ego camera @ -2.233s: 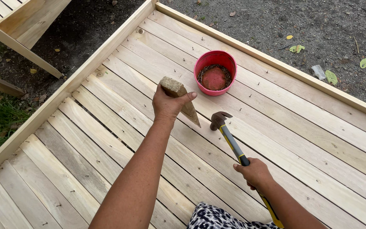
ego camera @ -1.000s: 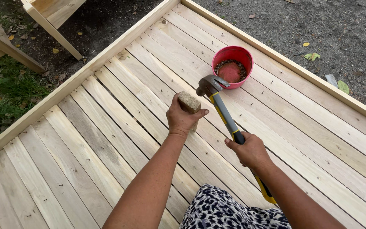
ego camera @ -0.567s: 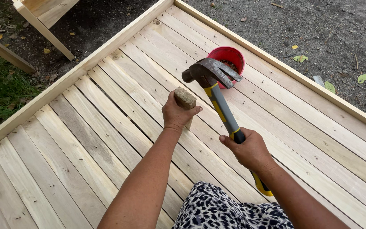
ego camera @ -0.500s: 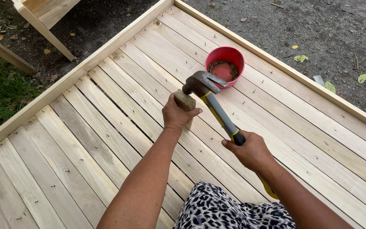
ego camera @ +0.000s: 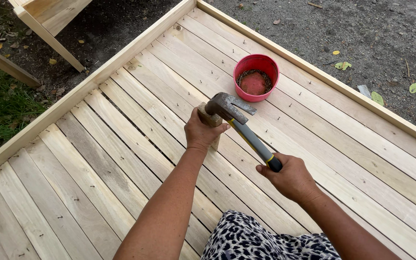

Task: The person hammers nails flush into a slatted wooden panel, working across the surface one nail at a time while holding a small wood block against the nail heads. At the end the person places the wood block into a pink bucket on the panel.

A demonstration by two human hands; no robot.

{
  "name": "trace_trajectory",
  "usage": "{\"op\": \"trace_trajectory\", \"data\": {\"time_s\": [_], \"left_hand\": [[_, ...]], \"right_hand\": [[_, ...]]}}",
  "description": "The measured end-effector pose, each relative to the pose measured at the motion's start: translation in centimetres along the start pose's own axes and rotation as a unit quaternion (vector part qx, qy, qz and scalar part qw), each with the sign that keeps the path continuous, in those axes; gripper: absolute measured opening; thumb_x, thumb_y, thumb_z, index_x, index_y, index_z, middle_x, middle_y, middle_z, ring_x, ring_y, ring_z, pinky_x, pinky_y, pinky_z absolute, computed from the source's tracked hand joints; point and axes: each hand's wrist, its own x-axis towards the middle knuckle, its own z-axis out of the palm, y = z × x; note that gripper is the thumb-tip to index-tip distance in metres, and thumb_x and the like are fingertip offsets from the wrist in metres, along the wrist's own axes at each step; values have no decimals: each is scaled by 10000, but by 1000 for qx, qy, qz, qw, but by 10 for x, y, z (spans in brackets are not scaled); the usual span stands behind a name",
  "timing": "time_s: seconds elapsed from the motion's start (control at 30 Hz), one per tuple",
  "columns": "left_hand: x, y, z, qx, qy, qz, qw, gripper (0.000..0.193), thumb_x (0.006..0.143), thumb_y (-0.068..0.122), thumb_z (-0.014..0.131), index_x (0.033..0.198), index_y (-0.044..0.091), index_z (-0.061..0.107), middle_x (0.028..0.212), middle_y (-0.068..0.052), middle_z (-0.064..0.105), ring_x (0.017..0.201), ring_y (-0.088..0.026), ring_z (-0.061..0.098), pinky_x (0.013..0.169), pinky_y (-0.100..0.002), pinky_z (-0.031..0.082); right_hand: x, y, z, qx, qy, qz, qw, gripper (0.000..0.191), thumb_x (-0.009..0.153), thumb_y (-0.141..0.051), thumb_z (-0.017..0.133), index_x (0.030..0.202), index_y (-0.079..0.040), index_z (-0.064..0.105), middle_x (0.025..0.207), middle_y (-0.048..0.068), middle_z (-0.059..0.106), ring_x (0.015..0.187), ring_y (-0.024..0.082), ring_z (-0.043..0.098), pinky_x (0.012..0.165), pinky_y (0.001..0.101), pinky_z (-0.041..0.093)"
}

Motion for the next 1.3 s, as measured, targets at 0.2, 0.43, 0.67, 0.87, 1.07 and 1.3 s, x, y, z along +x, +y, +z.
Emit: {"op": "trace_trajectory", "data": {"time_s": [0.2,0.43,0.67,0.87,1.07,1.3], "left_hand": [[0,-1,5,-4,-23,-11,1000,811,534,421,967,1184,169,553,1173,-47,708,1109,-186,703,1011,-306,590],[-2,0,7,10,-13,-6,1000,812,528,408,978,1179,176,552,1178,-35,699,1118,-186,693,1025,-304,575],[-3,4,9,-21,-17,-9,1000,818,483,402,988,1154,171,582,1165,-28,725,1103,-178,707,1022,-290,584],[-4,3,6,7,-16,-12,1000,803,528,387,995,1169,153,571,1179,-45,712,1117,-191,697,1015,-309,583],[-6,3,8,-39,-9,3,999,832,506,394,976,1189,166,559,1179,-42,712,1114,-192,701,1009,-312,590],[-8,6,6,16,-31,-36,999,806,523,426,975,1159,181,545,1173,-32,715,1127,-177,701,1040,-281,576]], "right_hand": [[2,1,-3,10,0,-4,1000,338,905,-450,730,845,-123,668,625,55,594,572,157,543,572,382,501],[1,4,-10,-22,-18,2,1000,404,896,-453,759,817,-68,664,620,44,596,581,164,552,580,381,489],[2,8,-9,-15,-7,3,1000,395,917,-456,741,831,-75,678,631,50,587,589,164,523,583,373,473],[2,9,-17,-5,-14,-3,1000,390,903,-452,751,830,-75,685,621,47,576,581,159,523,578,380,465],[0,7,-12,26,-10,12,1000,374,917,-432,739,843,-71,677,617,54,562,559,154,503,554,378,461],[9,14,0,-12,-26,26,999,350,926,-441,726,860,-102,670,622,49,582,557,160,524,566,366,484]]}}
